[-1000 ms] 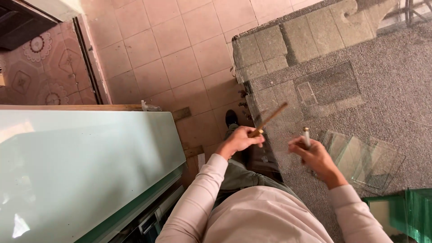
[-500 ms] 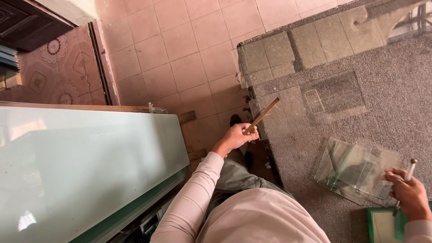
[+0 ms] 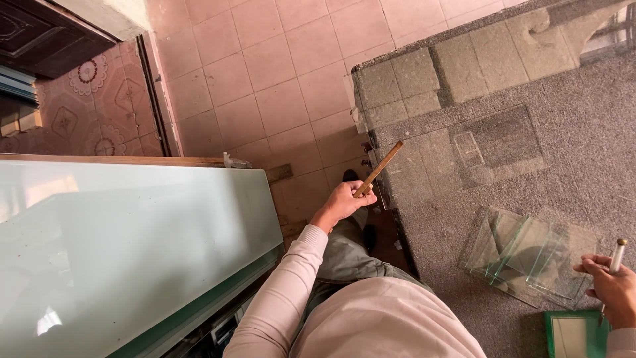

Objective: Measuring and cutting small glass panes using a wooden ruler and a glass cutter

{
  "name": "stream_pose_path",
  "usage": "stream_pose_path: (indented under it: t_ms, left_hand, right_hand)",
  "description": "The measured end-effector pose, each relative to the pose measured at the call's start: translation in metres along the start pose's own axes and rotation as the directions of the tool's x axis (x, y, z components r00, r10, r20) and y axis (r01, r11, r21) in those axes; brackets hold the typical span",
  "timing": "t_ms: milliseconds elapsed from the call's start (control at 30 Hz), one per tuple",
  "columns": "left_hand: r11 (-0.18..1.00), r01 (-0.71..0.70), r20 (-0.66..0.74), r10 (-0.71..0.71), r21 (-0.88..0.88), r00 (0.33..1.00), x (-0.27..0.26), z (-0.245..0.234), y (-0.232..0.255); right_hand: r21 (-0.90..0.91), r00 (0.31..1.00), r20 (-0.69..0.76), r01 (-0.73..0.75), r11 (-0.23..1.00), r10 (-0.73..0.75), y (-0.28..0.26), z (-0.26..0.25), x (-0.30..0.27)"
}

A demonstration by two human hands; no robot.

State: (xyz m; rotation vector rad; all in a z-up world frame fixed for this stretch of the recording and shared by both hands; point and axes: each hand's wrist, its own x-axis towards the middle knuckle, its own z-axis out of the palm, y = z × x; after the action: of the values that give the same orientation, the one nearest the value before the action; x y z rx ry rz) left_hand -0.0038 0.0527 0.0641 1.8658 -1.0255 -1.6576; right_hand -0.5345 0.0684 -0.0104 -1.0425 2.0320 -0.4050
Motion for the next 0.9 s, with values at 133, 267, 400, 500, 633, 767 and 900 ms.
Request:
stream_pose_path:
  t_ms: [133, 267, 400, 500, 633, 767, 900]
  left_hand:
    - [0.997, 0.013, -0.054, -0.009, 0.071, 0.998, -0.008, -0.011, 0.008]
    - [0.984, 0.146, -0.125, -0.133, 0.1, 0.983, -0.009, -0.029, 0.006]
    - [0.982, 0.072, -0.326, -0.012, 0.175, 0.945, 0.038, -0.04, -0.063]
    - [0.912, 0.157, -0.368, -0.007, 0.38, 0.93, 0.061, -0.041, -0.074]
    - [0.874, 0.244, -0.419, -0.051, 0.421, 0.907, 0.061, -0.026, -0.034]
    - [0.857, 0.229, -0.428, -0.01, 0.463, 0.904, 0.062, -0.017, -0.011]
    - [0.854, 0.195, -0.411, 0.024, 0.482, 0.911, 0.073, -0.008, -0.009]
  right_hand:
    - [-0.097, 0.991, -0.068, 0.105, 0.99, -0.112, 0.039, -0.004, 0.031]
    - [0.068, 0.963, -0.04, 0.27, 0.96, -0.268, -0.041, 0.001, 0.01]
    - [0.312, 0.946, 0.071, 0.279, 0.908, -0.315, -0.197, 0.016, -0.07]
    - [0.435, 0.954, 0.071, 0.233, 0.87, -0.291, -0.229, 0.044, -0.056]
    - [0.485, 0.949, 0.127, 0.196, 0.852, -0.29, -0.296, 0.086, -0.067]
    - [0.396, 0.895, 0.207, 0.293, 0.87, -0.395, -0.325, 0.138, -0.049]
    - [0.389, 0.845, 0.229, 0.376, 0.841, -0.484, -0.327, 0.188, -0.025]
